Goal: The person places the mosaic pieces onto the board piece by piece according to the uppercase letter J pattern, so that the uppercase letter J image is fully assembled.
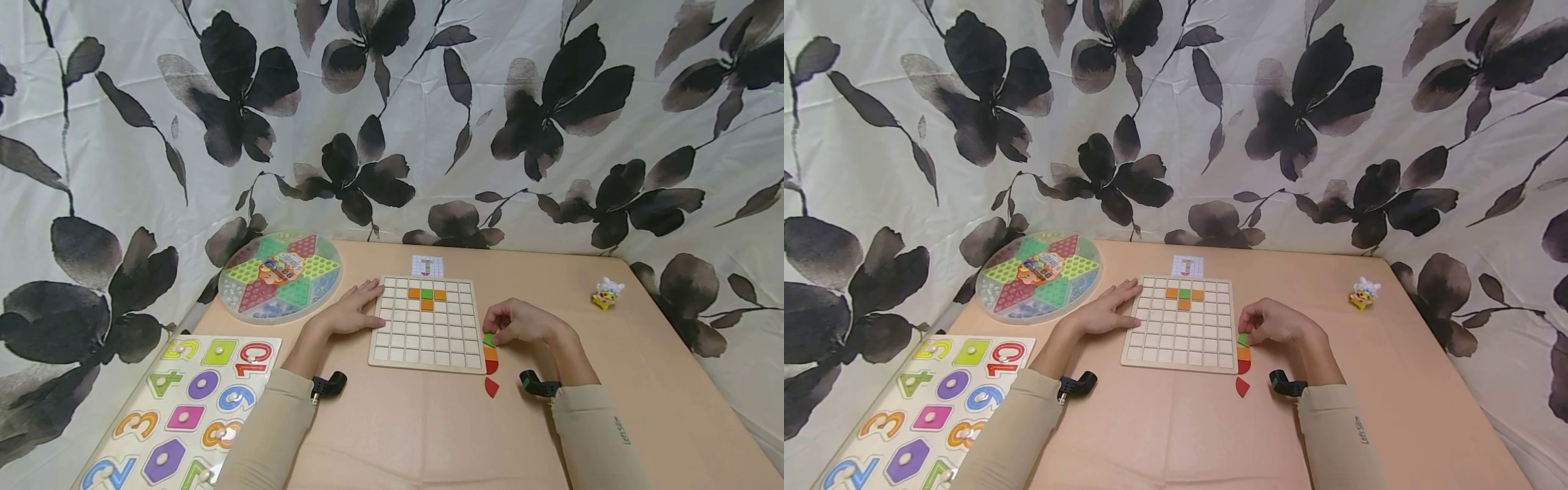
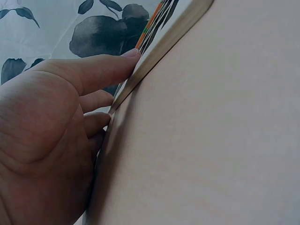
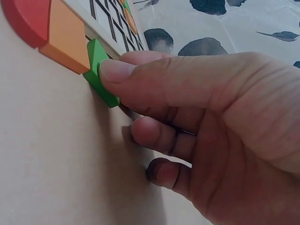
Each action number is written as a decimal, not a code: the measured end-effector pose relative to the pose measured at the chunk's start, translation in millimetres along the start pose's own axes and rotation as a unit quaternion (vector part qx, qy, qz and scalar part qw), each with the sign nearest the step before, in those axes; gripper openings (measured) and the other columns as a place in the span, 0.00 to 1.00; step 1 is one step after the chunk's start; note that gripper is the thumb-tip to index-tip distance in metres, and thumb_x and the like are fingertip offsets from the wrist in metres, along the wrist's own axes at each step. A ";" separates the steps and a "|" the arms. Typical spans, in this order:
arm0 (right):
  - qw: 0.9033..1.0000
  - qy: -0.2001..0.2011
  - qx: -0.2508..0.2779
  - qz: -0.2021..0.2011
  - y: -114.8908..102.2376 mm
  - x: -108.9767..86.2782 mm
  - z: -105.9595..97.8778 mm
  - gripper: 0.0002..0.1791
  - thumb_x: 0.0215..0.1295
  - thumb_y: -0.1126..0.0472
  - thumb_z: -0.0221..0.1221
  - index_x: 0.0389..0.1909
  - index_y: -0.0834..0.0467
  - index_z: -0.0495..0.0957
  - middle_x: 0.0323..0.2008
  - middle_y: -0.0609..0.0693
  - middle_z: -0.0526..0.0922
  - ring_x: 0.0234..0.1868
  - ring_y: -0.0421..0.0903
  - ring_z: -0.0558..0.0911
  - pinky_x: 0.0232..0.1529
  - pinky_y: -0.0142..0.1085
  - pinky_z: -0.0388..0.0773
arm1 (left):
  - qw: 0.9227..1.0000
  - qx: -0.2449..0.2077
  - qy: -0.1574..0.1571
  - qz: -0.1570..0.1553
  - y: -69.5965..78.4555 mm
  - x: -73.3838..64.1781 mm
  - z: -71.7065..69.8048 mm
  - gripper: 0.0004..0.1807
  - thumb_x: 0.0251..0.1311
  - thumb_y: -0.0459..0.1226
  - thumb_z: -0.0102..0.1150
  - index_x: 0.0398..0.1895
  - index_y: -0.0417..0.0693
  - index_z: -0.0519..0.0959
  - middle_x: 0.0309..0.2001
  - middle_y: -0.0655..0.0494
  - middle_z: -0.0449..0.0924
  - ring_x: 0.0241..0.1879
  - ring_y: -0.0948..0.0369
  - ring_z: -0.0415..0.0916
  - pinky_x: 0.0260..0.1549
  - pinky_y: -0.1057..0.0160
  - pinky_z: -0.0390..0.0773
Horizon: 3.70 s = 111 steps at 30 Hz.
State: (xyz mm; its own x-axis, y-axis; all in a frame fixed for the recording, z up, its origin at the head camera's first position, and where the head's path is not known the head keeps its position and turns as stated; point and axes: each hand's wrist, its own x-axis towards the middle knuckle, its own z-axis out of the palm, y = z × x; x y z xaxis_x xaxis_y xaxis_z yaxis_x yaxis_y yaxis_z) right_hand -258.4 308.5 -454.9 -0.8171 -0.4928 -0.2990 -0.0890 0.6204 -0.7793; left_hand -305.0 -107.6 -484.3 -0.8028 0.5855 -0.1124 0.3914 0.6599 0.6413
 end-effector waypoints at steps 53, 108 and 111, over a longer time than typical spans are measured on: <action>0.979 0.156 0.115 -0.063 -11.9 5.6 0.5 0.13 0.67 0.62 0.69 0.49 0.62 0.83 0.39 0.61 0.82 0.34 0.56 0.85 0.38 0.34 0.89 | 1.000 0.000 0.004 -0.004 2.3 -1.8 0.3 0.50 0.65 0.54 0.66 0.84 0.46 0.55 0.86 0.48 0.40 0.85 0.49 0.34 0.84 0.49 0.33; 0.965 0.225 0.095 -0.096 -54.6 57.8 53.6 0.18 0.64 0.65 0.71 0.52 0.68 0.84 0.40 0.56 0.86 0.39 0.50 0.81 0.38 0.28 0.81 | 1.000 -0.008 -0.001 0.007 0.7 0.1 -0.2 0.50 0.65 0.53 0.66 0.84 0.44 0.54 0.86 0.47 0.39 0.85 0.47 0.33 0.84 0.47 0.32; 0.967 0.219 0.086 -0.096 -54.3 60.2 55.4 0.17 0.64 0.65 0.71 0.51 0.67 0.85 0.40 0.56 0.87 0.39 0.51 0.81 0.36 0.29 0.81 | 1.000 -0.008 0.000 0.003 0.2 0.5 0.2 0.50 0.65 0.53 0.66 0.84 0.45 0.54 0.86 0.47 0.39 0.85 0.48 0.33 0.84 0.47 0.32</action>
State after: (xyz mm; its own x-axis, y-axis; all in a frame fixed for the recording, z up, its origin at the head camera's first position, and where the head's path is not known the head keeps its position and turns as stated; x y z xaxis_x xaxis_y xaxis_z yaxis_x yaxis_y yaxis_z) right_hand -271.2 211.3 -461.1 -0.9612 -0.2594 0.0937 -0.1984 0.4144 -0.8882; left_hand -305.2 -107.1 -484.3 -0.8006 0.5894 -0.1079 0.3897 0.6489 0.6535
